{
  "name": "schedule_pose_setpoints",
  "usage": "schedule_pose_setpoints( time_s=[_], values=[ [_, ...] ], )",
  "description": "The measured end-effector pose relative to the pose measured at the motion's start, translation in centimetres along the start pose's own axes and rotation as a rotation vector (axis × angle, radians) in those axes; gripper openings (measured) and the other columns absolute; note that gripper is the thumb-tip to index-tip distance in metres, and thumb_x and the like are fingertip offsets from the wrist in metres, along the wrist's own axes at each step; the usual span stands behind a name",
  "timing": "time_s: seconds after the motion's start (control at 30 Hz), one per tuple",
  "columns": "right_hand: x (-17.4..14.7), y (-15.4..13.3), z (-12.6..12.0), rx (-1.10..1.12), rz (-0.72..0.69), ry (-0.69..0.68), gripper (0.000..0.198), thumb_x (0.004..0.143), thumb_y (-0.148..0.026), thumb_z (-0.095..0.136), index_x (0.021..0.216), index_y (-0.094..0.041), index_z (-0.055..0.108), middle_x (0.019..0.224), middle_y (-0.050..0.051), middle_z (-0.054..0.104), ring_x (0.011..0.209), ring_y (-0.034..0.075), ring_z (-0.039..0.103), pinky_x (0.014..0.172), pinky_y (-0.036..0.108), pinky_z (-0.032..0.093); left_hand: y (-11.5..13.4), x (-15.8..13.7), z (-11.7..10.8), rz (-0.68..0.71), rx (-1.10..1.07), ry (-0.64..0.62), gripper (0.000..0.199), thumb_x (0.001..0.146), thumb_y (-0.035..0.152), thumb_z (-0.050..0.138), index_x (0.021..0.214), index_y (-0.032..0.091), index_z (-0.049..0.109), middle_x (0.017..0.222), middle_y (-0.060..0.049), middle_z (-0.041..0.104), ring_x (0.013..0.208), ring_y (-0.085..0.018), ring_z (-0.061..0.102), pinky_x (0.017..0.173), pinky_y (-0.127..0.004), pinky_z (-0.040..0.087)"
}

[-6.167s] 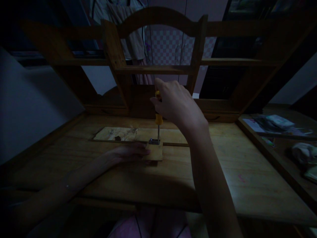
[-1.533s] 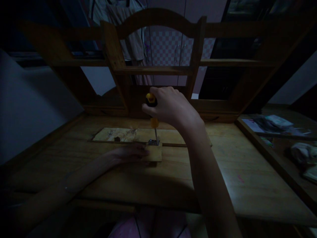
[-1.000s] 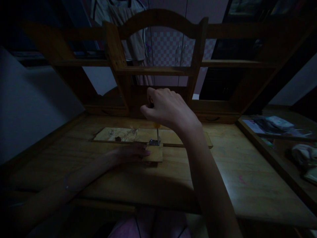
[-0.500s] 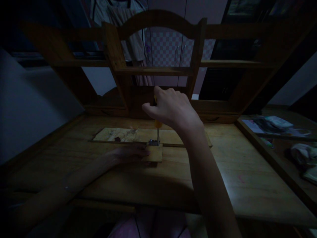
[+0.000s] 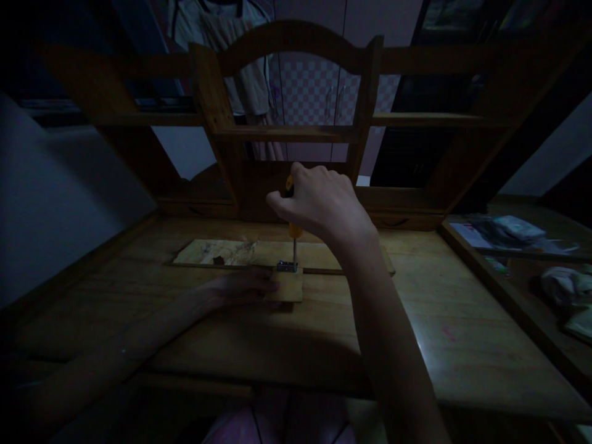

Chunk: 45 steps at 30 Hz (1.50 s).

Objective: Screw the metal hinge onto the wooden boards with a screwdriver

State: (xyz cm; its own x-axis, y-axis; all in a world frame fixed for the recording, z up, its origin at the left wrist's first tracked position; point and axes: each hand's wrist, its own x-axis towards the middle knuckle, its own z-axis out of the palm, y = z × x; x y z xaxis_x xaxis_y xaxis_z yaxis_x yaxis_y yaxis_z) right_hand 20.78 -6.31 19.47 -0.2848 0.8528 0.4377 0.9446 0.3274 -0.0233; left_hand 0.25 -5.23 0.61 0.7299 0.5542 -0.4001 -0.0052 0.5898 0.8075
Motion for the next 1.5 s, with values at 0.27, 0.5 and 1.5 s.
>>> schedule_pose_setpoints(
  time_s=[0.27, 0.5, 1.5],
  values=[
    [0.4, 0.2, 1.1, 0.152, -0.131, 0.032, 0.032, 0.092, -0.035, 0.049, 0.117, -0.016, 0.058, 0.102, 0.012, 0.067, 0.095, 0.026, 0.061, 0.082, 0.037, 0.043, 0.2, -0.2, 0.5, -0.005, 0.005, 0.033, 0.035, 0.075, 0.024, 0.083, 0.103, 0.008, 0.071, 0.105, -0.014, 0.073, 0.097, -0.023, 0.071, 0.095, -0.036, 0.056],
    [0.5, 0.2, 1.2, 0.055, -0.083, 0.043, 0.037, 0.094, -0.046, 0.048, 0.114, -0.016, 0.058, 0.094, 0.012, 0.067, 0.088, 0.026, 0.060, 0.077, 0.036, 0.041, 0.0, -0.1, 0.0, -0.001, -0.035, 0.052, 0.029, 0.072, 0.021, 0.084, 0.095, 0.008, 0.072, 0.104, -0.013, 0.073, 0.101, -0.025, 0.070, 0.096, -0.041, 0.056],
    [0.1, 0.0, 0.5, -0.012, -0.065, 0.028, 0.042, 0.093, -0.048, 0.044, 0.112, -0.014, 0.060, 0.096, 0.015, 0.069, 0.087, 0.029, 0.062, 0.073, 0.036, 0.040, 0.1, -0.3, 0.3, 0.006, -0.021, 0.027, 0.039, 0.074, 0.023, 0.083, 0.108, 0.009, 0.070, 0.115, -0.015, 0.070, 0.109, -0.027, 0.067, 0.100, -0.042, 0.054]
  ],
)
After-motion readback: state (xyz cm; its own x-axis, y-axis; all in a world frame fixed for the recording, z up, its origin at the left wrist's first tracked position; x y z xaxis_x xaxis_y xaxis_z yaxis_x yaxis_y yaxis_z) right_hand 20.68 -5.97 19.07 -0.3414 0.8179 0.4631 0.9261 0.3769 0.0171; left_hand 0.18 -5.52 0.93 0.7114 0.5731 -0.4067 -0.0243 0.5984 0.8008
